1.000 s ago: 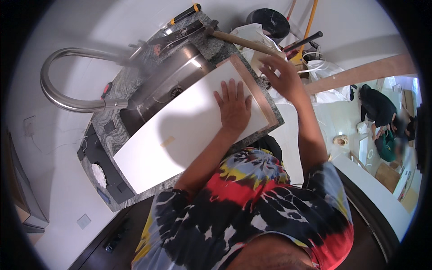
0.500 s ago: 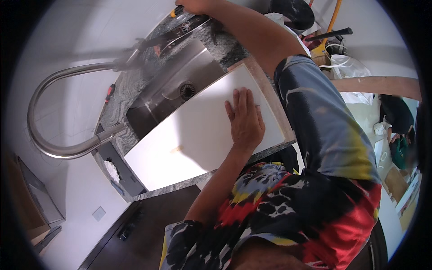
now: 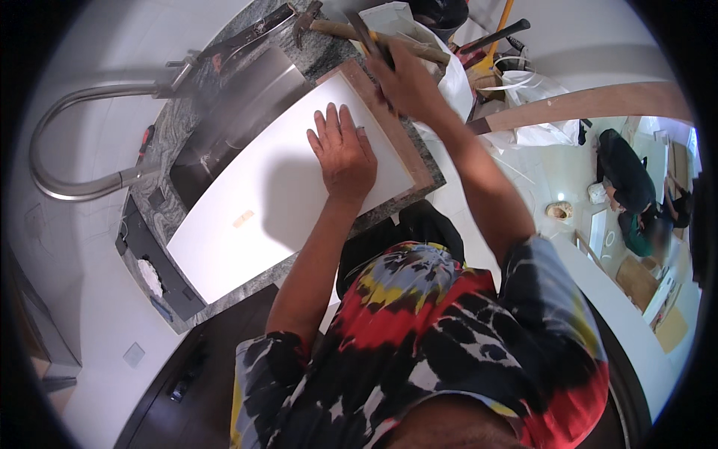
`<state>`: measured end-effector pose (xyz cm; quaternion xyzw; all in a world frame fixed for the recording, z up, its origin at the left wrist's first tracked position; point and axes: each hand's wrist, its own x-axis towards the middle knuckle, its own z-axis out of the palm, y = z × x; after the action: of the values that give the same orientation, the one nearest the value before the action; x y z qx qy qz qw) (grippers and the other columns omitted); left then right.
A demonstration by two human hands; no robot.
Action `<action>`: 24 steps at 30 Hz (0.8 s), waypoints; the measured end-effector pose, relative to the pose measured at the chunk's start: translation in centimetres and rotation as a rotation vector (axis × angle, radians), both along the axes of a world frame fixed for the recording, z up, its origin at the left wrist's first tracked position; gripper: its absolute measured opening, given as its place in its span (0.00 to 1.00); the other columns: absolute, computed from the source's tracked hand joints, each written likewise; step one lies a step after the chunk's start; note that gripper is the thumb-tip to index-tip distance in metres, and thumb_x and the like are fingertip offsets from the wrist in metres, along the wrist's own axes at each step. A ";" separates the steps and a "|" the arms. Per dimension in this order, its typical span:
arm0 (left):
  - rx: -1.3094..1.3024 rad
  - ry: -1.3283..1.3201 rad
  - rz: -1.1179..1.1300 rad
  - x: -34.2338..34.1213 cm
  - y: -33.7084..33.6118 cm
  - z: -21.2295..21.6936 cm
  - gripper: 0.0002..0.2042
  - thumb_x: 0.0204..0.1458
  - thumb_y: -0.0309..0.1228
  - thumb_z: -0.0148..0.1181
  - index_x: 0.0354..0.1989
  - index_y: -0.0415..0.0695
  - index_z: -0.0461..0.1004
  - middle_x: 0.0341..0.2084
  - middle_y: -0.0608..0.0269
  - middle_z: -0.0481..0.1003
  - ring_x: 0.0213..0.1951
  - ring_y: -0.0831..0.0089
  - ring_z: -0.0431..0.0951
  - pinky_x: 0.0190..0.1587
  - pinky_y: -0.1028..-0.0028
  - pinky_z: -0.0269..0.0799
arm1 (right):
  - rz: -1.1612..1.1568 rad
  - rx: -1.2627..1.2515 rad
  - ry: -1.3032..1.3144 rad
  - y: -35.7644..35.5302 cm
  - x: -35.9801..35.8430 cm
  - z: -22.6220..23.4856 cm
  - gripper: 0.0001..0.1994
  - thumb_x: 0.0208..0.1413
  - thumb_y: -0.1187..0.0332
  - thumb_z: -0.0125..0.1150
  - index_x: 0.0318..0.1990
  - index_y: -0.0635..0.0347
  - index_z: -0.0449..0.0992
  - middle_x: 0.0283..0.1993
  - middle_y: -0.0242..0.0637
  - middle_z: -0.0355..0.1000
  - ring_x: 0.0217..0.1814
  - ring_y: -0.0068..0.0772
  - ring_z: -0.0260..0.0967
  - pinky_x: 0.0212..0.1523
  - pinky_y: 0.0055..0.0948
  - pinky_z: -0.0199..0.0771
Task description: The person assembles furniture by handling wooden panels and frames, positioning them on a countertop, and using a utility knife to trim edges. Other people are present and also handling materials in the same room.
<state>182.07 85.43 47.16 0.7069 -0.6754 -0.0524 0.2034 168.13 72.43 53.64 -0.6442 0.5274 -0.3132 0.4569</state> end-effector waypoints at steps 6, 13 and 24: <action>0.081 -0.097 0.034 -1.0 -0.8 0.5 0.27 0.65 0.38 0.43 0.71 0.40 0.59 0.71 0.44 0.57 0.74 0.42 0.48 0.71 0.38 0.39 | -0.056 -0.057 0.180 5.9 -1.5 -3.3 0.16 0.66 0.61 0.53 0.42 0.70 0.66 0.30 0.59 0.75 0.34 0.62 0.76 0.37 0.53 0.73; 0.077 -0.075 0.057 -1.1 -0.4 0.3 0.28 0.64 0.38 0.43 0.72 0.42 0.59 0.73 0.46 0.55 0.75 0.43 0.48 0.72 0.39 0.38 | 0.033 -0.066 0.308 5.4 1.1 -3.9 0.14 0.62 0.64 0.55 0.42 0.70 0.70 0.33 0.58 0.77 0.37 0.61 0.78 0.40 0.54 0.78; 0.043 -0.042 0.052 -0.8 0.1 -0.6 0.27 0.65 0.37 0.42 0.72 0.41 0.60 0.74 0.48 0.54 0.76 0.44 0.47 0.72 0.39 0.35 | 0.133 -0.054 0.422 3.8 2.1 -4.2 0.15 0.58 0.64 0.58 0.42 0.70 0.71 0.36 0.58 0.79 0.41 0.62 0.79 0.44 0.51 0.79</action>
<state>181.24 85.51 46.53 0.7292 -0.6598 -0.0467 0.1751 170.20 76.21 49.49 -0.7408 0.5591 -0.1545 0.3388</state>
